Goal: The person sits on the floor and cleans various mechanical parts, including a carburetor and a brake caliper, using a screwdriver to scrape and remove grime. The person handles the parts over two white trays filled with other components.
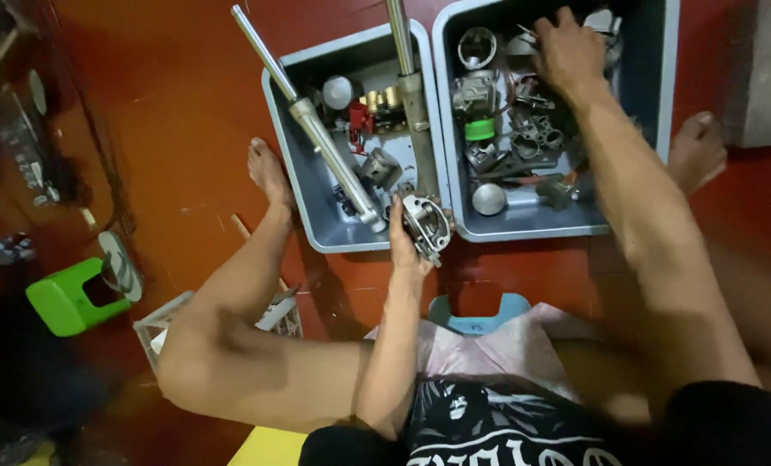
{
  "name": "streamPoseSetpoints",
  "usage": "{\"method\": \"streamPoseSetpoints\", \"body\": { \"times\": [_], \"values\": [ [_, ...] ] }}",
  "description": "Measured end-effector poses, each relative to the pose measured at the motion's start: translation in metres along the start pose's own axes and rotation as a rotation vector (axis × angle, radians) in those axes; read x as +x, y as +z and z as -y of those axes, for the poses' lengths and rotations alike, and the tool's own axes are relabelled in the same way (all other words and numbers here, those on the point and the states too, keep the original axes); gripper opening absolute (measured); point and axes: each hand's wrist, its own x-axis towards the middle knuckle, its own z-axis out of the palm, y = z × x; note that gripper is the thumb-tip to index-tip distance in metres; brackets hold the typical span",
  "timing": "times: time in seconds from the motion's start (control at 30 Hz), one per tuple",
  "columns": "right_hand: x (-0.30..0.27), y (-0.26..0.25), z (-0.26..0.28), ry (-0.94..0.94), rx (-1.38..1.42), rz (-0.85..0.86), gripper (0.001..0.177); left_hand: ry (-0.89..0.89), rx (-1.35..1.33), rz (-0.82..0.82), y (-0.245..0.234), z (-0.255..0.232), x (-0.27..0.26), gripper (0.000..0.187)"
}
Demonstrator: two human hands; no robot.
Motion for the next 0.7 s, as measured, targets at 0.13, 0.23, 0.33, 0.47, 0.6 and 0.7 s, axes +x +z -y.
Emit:
{"method": "streamPoseSetpoints", "body": {
  "times": [0.13,0.23,0.33,0.47,0.6,0.7],
  "values": [
    [-0.014,-0.008,-0.008,-0.077,0.056,-0.246,0.041,0.009,-0.102,0.01,0.011,-0.005,0.003,0.042],
    [-0.036,-0.036,-0.005,0.07,0.312,-0.189,0.036,-0.008,-0.099,0.057,0.007,-0.002,0.002,0.048],
    [-0.05,-0.05,-0.025,0.009,0.337,-0.457,0.047,-0.087,-0.136,0.172,0.006,0.002,0.001,0.062],
    [-0.064,-0.098,-0.03,0.083,1.022,-0.201,0.038,-0.057,-0.221,0.345,0.038,-0.016,-0.02,0.07],
    [-0.112,-0.197,0.031,0.085,1.678,0.078,0.057,-0.007,-0.235,0.59,0.076,-0.029,-0.042,0.061],
    [-0.129,-0.253,0.064,-0.343,1.801,0.266,0.042,0.02,-0.188,0.641,0.115,-0.045,-0.073,0.075]
  ]
}}
